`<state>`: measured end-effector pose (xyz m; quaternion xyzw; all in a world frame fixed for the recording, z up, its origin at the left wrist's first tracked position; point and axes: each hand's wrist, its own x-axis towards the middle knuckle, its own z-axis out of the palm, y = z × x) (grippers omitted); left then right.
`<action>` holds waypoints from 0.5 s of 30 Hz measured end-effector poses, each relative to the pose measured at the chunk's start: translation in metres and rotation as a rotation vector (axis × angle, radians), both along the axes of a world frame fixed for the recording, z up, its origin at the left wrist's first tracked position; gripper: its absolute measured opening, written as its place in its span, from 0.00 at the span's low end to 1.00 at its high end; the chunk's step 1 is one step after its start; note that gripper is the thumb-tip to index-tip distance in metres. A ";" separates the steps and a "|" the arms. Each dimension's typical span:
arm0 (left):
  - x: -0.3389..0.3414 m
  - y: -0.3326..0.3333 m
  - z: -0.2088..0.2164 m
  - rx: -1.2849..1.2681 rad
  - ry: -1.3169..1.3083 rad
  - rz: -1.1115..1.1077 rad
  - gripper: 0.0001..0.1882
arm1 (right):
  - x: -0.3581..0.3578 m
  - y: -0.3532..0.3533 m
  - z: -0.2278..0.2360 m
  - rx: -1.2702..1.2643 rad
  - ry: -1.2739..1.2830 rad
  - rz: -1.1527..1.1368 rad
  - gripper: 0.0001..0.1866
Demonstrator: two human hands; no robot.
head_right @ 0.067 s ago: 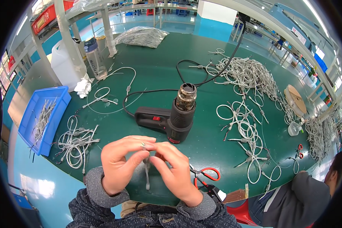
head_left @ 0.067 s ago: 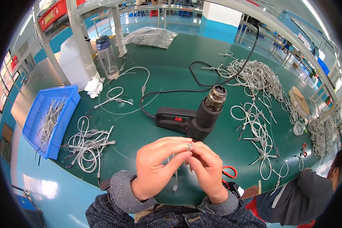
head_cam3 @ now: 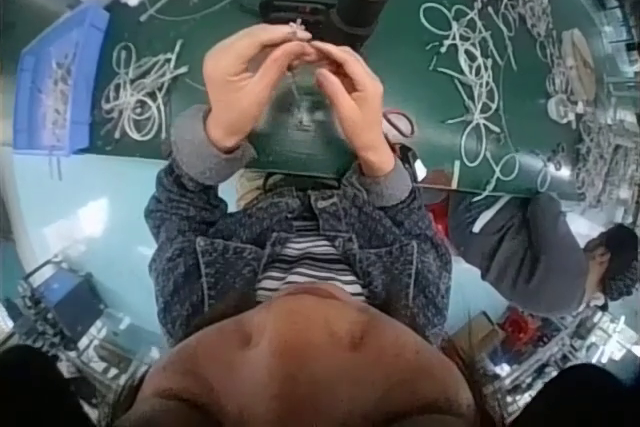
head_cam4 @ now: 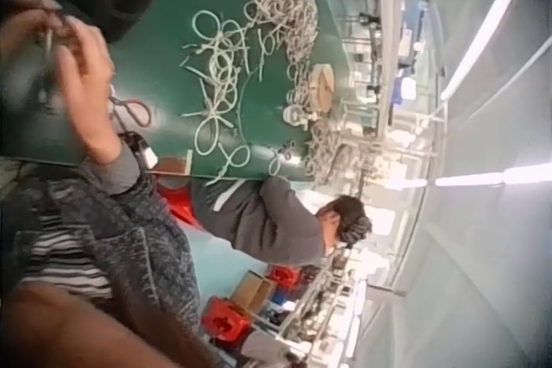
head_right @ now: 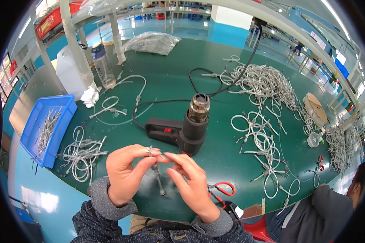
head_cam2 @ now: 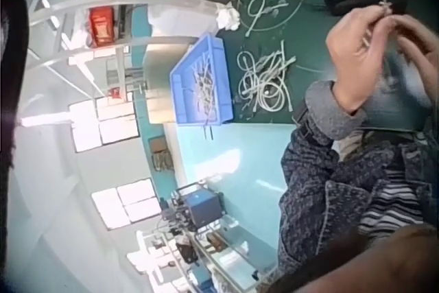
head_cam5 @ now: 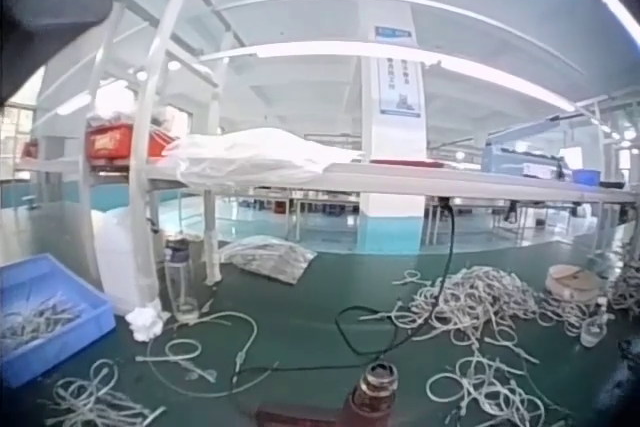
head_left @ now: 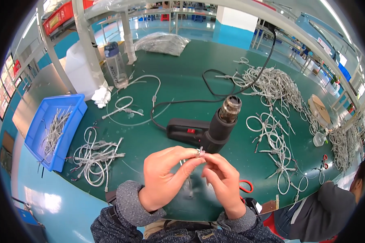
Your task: Strip and prepare electrical cables at a manual assembly station using wire cutters and a heat gun.
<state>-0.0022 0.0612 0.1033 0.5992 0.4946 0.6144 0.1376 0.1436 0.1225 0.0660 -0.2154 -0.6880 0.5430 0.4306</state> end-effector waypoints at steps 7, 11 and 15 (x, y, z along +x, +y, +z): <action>-0.026 0.052 0.003 0.071 0.139 0.122 0.07 | 0.023 0.011 -0.016 -0.067 -0.084 0.041 0.17; -0.026 0.082 0.003 0.201 0.228 0.174 0.07 | 0.028 0.015 -0.019 -0.094 -0.126 0.077 0.16; -0.025 0.104 0.000 0.269 0.253 0.203 0.08 | 0.029 0.020 -0.025 -0.125 -0.139 0.098 0.16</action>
